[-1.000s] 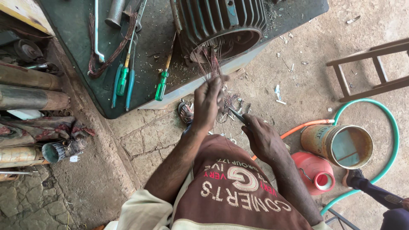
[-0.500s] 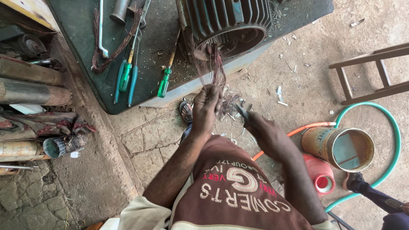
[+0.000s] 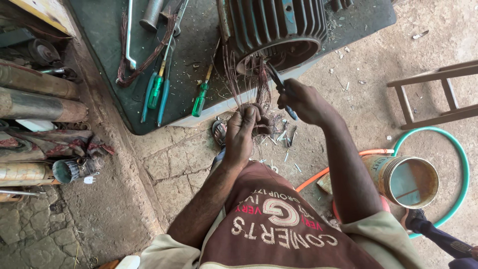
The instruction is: The person uses a screwdriver to pry and pull copper wire from a motor housing on a workbench. They repeatedly insert the tool into the motor, extract wire bundles, and place them on the table. The person also uses a hammer to tap the motor housing while continuing to remove wire.
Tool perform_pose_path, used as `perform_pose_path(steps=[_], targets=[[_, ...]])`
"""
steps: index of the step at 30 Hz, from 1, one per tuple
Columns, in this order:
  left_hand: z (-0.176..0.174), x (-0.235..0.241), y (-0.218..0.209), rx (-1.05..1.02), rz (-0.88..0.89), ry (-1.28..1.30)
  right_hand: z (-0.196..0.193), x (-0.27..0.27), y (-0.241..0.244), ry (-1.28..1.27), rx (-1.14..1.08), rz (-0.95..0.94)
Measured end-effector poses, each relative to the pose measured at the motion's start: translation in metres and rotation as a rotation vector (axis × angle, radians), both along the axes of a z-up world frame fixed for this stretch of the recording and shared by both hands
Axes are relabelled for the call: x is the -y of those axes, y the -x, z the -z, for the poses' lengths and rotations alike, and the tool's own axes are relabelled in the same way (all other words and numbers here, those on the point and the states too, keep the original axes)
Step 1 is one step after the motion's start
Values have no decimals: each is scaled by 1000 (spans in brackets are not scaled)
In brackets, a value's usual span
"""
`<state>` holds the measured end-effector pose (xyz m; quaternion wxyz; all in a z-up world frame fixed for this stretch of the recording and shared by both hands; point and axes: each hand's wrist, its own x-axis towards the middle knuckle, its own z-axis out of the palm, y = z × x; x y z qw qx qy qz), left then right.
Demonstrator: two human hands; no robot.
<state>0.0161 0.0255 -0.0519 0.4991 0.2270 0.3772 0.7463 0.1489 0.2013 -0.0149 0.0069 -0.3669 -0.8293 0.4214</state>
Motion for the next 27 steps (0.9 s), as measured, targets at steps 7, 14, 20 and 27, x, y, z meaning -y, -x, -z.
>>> perform_pose_path(steps=[7,14,20,27], targets=[[5,1,2,-71,-19,17,3,-5,15,262,-63,100],[2,6,3,-69,-29,72,9,19,21,187,-111,166],[-2,8,4,-56,-10,119,6,29,26,123,-87,217],[-5,-2,2,-77,-89,160,23,28,20,85,-74,267]])
